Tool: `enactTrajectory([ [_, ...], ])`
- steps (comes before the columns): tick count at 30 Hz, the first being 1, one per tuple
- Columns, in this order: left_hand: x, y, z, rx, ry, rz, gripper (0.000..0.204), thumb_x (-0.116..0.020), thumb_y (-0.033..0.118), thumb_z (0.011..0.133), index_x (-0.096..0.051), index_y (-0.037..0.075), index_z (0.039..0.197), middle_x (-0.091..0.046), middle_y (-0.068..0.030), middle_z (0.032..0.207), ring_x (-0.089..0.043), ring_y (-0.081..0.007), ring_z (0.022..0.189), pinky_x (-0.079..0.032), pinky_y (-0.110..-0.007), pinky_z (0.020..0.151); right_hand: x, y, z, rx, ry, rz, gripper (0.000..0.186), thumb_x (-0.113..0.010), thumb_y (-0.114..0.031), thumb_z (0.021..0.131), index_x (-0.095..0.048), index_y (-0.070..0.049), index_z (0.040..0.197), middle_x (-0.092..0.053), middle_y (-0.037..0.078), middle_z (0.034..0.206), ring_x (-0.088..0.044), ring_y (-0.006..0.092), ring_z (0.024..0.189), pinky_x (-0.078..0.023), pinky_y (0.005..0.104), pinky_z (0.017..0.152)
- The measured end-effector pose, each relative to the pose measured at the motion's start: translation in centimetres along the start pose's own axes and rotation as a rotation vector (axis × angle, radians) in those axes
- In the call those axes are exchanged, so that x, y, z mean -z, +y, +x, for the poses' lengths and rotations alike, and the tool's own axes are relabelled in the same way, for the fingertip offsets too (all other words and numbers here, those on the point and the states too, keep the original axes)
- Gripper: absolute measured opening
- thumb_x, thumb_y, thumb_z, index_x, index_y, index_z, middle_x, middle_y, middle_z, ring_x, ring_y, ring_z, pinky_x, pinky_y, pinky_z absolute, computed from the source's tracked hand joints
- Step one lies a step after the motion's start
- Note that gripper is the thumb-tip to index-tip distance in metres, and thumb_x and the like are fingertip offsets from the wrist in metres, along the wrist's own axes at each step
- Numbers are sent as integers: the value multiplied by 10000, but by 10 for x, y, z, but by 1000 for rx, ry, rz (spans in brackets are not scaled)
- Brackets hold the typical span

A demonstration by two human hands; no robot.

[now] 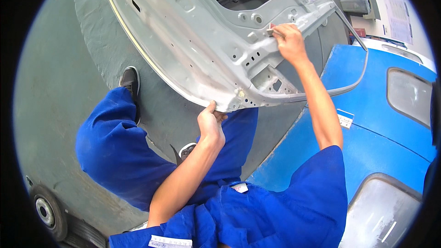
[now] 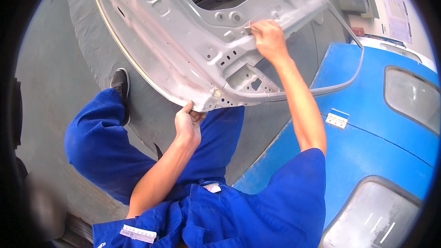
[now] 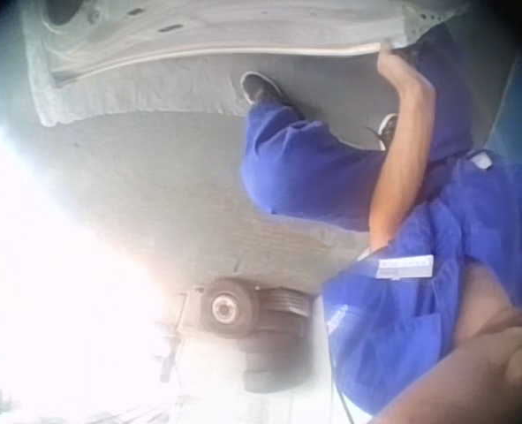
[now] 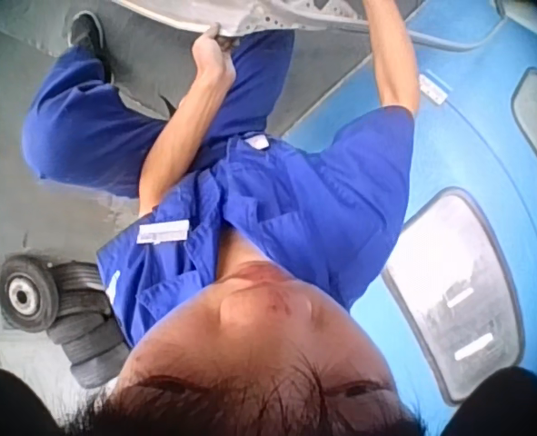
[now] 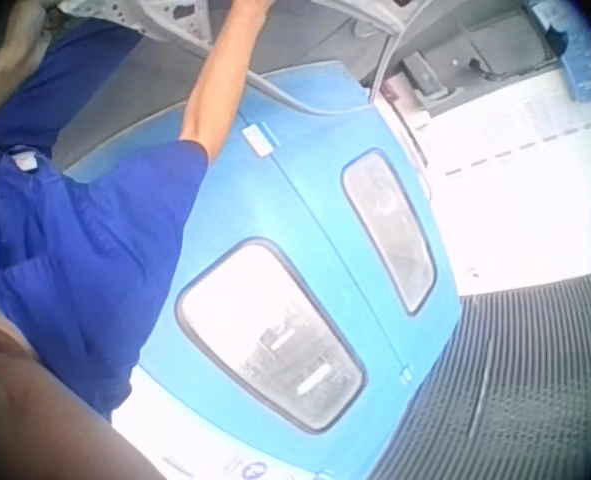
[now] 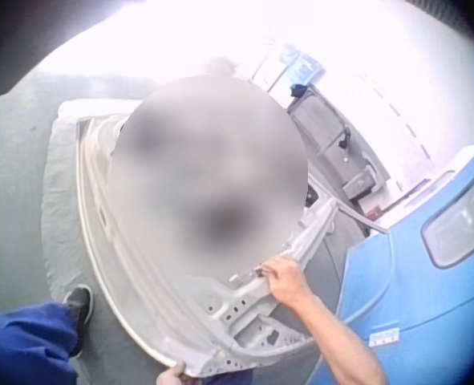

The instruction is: The person sands the edges and surfaces of a car door and a car hood using a red sanding block. They work on both the interior and exterior surfaces, moving around the parts to reach different areas. The person then walks away from the parts toward the garage exit.

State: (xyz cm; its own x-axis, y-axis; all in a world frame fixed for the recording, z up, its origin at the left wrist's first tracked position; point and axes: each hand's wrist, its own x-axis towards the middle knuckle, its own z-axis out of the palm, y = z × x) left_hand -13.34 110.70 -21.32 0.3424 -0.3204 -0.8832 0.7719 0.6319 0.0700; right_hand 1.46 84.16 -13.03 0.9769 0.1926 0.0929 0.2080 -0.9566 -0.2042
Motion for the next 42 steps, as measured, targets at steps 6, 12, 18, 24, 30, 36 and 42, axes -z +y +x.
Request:
enactTrajectory([
  [6, -5, 4, 1, -10, 27, -7, 274, -479, 269, 1031, -620, 45, 1103, -690, -71, 957, -594, -196, 867, -430, -350, 791, 0, -3, -2, -35, -38, 34, 154, -658, -48, 855, -751, -39, 978, -727, 141, 1000, -662, 311, 966, -512, 405, 884],
  [12, -5, 4, 1, -19, 86, -40, 251, -491, 265, 1029, -626, 58, 1071, -681, -46, 932, -579, -173, 869, -423, -348, 792, -22, -47, -10, -12, 74, 113, 166, -658, -43, 844, -760, -51, 974, -733, 136, 977, -674, 308, 955, -512, 415, 894],
  [18, -5, -4, 4, -8, 47, -68, 235, -478, 259, 1034, -630, 80, 1046, -674, -36, 915, -574, -162, 850, -422, -343, 774, -17, -8, -12, -133, 97, 43, 181, -672, -41, 833, -751, -59, 994, -724, 135, 975, -647, 328, 998, -491, 406, 919],
  [24, -5, 3, -2, -12, 34, -53, 244, -488, 256, 1030, -625, 54, 1023, -652, -44, 856, -567, -173, 796, -437, -348, 734, 2, -38, -11, -108, 31, 59, 168, -728, -46, 816, -752, -26, 982, -718, 116, 1047, -626, 291, 1040, -491, 372, 938],
  [30, -3, -1, 4, -13, 59, -72, 239, -491, 253, 1029, -621, 54, 1039, -659, -54, 865, -583, -184, 785, -448, -347, 730, -33, -88, 0, -264, 91, 136, 108, -724, -63, 817, -750, -22, 913, -693, 98, 898, -633, 286, 909, -505, 387, 815],
  [36, -11, 8, -5, 16, 63, -54, 254, -482, 239, 1038, -622, 31, 1081, -661, -64, 895, -593, -177, 793, -450, -343, 713, -49, -110, 32, -282, 163, 139, 120, -723, -132, 829, -752, -35, 893, -669, 112, 814, -636, 325, 831, -497, 413, 738],
  [42, -4, 1, -1, 9, 117, -35, 259, -492, 259, 1033, -619, 42, 1094, -667, -68, 923, -598, -181, 803, -455, -340, 728, -54, -117, 18, -267, 257, 130, 88, -727, -120, 813, -759, -58, 866, -669, 115, 788, -646, 313, 765, -515, 406, 681],
])
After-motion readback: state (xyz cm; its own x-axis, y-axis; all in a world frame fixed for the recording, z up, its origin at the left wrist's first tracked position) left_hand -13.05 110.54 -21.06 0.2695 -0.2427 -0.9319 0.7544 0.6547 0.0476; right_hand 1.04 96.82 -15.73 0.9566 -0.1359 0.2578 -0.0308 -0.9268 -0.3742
